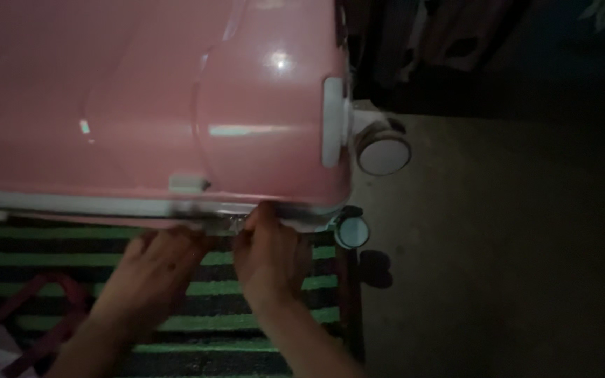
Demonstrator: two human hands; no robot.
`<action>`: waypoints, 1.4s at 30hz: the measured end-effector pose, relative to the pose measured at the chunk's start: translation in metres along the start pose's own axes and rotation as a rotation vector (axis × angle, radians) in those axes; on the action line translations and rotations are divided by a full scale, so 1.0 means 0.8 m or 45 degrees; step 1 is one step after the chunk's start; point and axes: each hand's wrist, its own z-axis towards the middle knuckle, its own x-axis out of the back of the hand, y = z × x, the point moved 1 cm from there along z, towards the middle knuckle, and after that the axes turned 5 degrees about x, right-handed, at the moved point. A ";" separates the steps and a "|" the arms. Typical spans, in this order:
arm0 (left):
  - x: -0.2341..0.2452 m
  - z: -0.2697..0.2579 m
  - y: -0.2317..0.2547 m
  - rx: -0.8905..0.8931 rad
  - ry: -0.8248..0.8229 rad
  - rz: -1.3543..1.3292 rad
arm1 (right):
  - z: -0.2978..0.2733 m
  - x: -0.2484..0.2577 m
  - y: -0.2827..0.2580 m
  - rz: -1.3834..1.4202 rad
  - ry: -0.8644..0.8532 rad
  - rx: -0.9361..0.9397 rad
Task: The person unzips a suitcase by hand and opens its lid.
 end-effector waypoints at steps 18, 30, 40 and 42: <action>-0.018 0.052 0.057 0.578 0.135 -0.515 | 0.006 0.030 0.042 -0.063 -0.054 0.469; 0.020 0.065 0.096 0.759 -0.045 -0.244 | 0.010 0.097 0.088 -0.135 -0.130 0.348; 0.020 0.089 0.149 0.691 0.087 -0.294 | 0.008 0.121 0.109 -0.093 -0.124 0.489; 0.021 0.089 0.158 0.618 0.281 -0.271 | 0.013 0.134 0.121 -0.073 -0.159 0.438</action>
